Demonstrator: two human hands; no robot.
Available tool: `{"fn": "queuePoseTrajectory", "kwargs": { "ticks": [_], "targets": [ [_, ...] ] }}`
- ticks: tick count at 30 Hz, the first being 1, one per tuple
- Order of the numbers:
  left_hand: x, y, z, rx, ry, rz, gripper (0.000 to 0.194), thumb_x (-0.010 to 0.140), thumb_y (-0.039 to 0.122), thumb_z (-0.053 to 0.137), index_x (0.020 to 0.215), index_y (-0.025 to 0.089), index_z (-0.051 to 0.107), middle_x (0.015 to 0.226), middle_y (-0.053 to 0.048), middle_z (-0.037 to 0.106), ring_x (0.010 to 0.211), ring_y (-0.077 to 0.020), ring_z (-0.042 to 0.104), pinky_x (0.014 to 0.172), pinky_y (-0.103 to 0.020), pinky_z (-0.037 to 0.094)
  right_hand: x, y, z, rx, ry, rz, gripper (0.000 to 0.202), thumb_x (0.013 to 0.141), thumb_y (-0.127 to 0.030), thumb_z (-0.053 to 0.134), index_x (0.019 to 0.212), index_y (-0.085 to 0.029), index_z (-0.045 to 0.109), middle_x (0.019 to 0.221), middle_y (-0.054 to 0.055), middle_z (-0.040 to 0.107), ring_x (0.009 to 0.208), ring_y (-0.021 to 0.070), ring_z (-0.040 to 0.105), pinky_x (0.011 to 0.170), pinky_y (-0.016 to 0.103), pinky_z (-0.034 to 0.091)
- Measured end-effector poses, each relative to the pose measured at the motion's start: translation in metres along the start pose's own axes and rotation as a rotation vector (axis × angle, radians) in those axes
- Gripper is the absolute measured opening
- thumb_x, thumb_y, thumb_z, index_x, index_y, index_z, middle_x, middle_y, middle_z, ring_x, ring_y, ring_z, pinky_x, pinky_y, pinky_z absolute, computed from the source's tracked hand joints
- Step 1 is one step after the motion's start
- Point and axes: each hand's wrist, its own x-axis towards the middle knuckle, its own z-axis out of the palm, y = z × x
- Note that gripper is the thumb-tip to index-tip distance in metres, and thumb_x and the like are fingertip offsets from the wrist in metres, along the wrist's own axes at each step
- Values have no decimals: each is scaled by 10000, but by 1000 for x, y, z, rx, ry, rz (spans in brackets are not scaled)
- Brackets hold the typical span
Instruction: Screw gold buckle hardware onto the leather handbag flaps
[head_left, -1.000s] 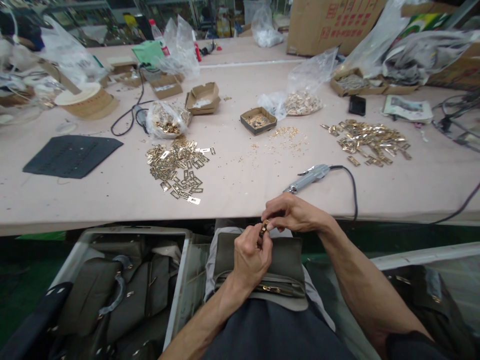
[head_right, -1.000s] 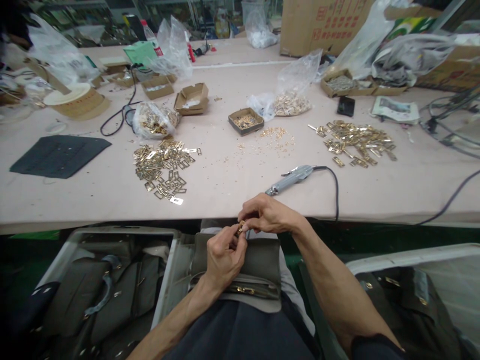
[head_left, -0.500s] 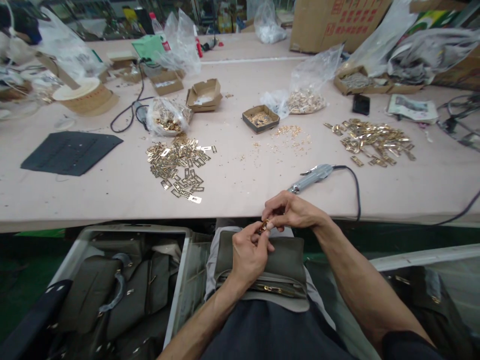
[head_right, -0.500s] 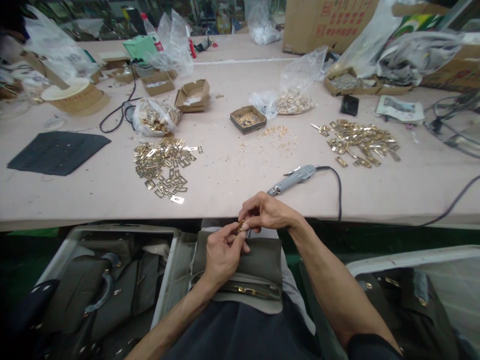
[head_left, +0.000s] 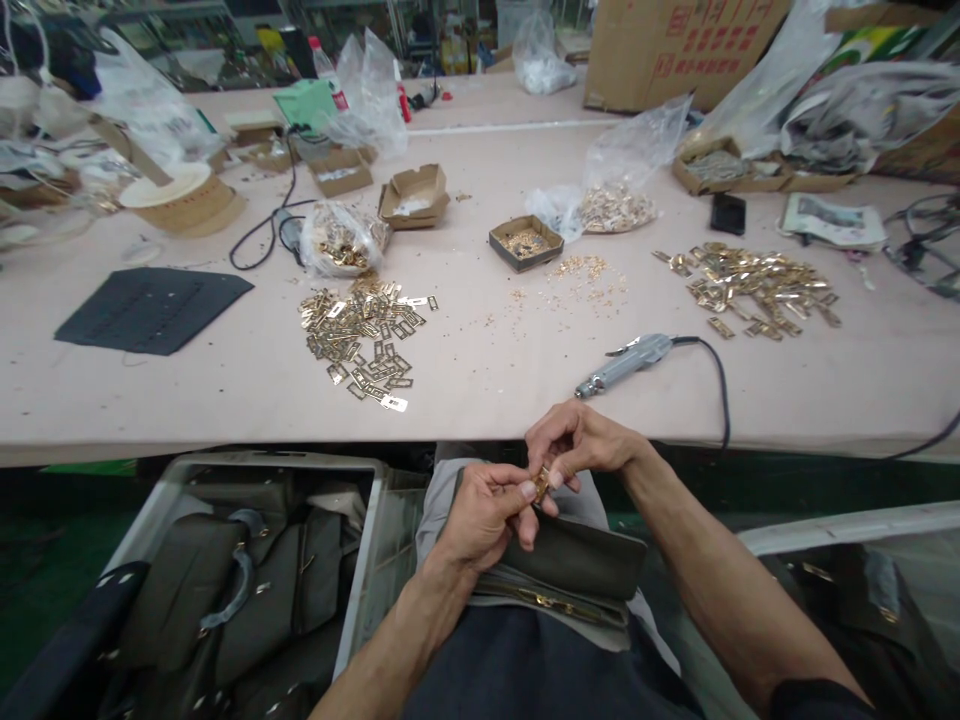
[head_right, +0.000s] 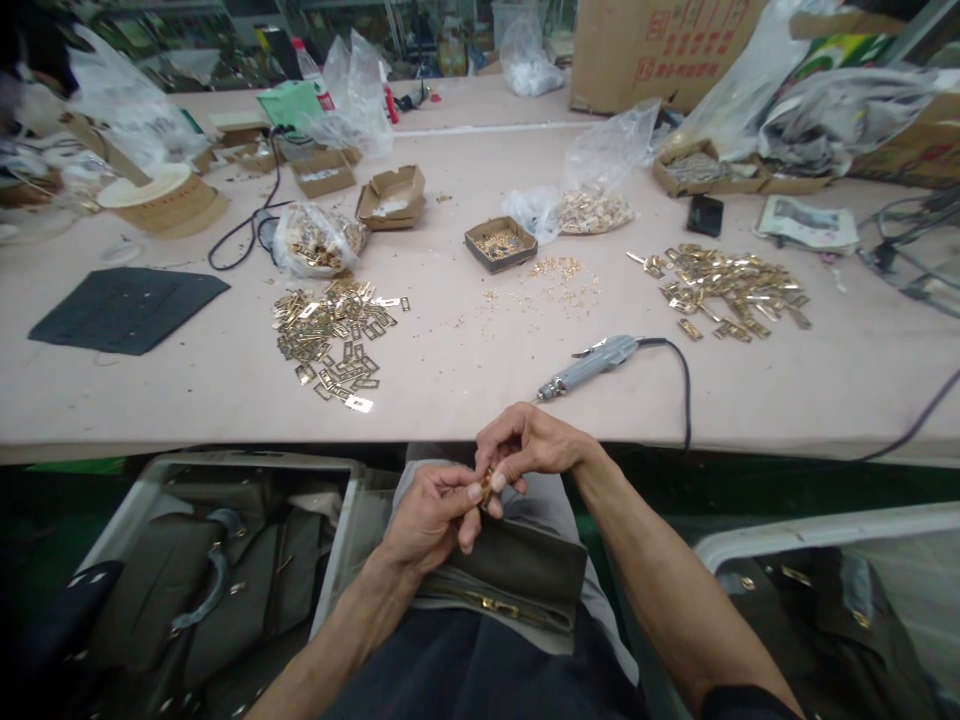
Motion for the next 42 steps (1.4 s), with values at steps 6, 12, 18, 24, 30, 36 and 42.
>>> {"fn": "queuePoseTrajectory", "kwargs": {
  "ticks": [6, 12, 18, 24, 30, 36, 42],
  "targets": [
    [2, -6, -4, 9, 135, 30, 369, 736, 392, 846, 845, 51, 755, 776, -149, 751, 457, -123, 631, 441, -198, 521, 2, 13, 3, -25, 124, -25, 333, 792, -356, 856, 982, -99, 764, 785, 69, 696, 518, 118, 602, 480, 205, 508],
    [20, -22, 7, 87, 425, 220, 369, 764, 425, 794, 881, 78, 753, 666, -69, 711, 447, -133, 616, 443, -225, 523, 6, 15, 37, -421, 684, -4, 139, 858, -258, 727, 889, -129, 768, 760, 58, 694, 572, 147, 634, 513, 222, 494],
    [22, -24, 21, 658, 403, 313, 314, 952, 404, 582, 1062, 142, 716, 558, -21, 666, 476, -166, 642, 520, -228, 494, 2, 25, 39, -499, 908, -66, 127, 844, -236, 701, 884, -151, 787, 764, 50, 696, 670, 174, 641, 589, 256, 487],
    [30, -31, 30, 1202, 526, 544, 274, 990, 224, 413, 969, 131, 670, 821, -159, 726, 747, -272, 704, 673, -324, 485, 2, 20, 44, -650, 976, -114, 103, 825, -156, 667, 810, -156, 769, 730, 30, 675, 647, 156, 600, 606, 268, 431],
    [37, -37, 36, 1198, 562, 530, 232, 966, 207, 434, 947, 134, 653, 842, -180, 724, 776, -293, 711, 674, -342, 504, 4, 21, 47, -707, 1029, -121, 118, 812, -146, 651, 800, -146, 769, 712, 25, 664, 626, 147, 586, 594, 268, 416],
    [33, -31, 24, 409, 280, 177, 371, 906, 427, 616, 1080, 105, 672, 645, -64, 693, 456, -178, 634, 451, -258, 525, -9, 26, 41, -640, 988, -58, 105, 831, -185, 674, 805, -162, 773, 689, 17, 652, 609, 142, 570, 568, 262, 400],
    [32, -22, 16, 55, 327, 136, 418, 691, 405, 850, 895, 50, 764, 711, -100, 721, 467, -143, 646, 433, -206, 522, -7, 34, 43, -500, 904, -117, 112, 875, -206, 660, 890, -163, 763, 754, 24, 654, 618, 146, 601, 582, 260, 437]
  ]
}}
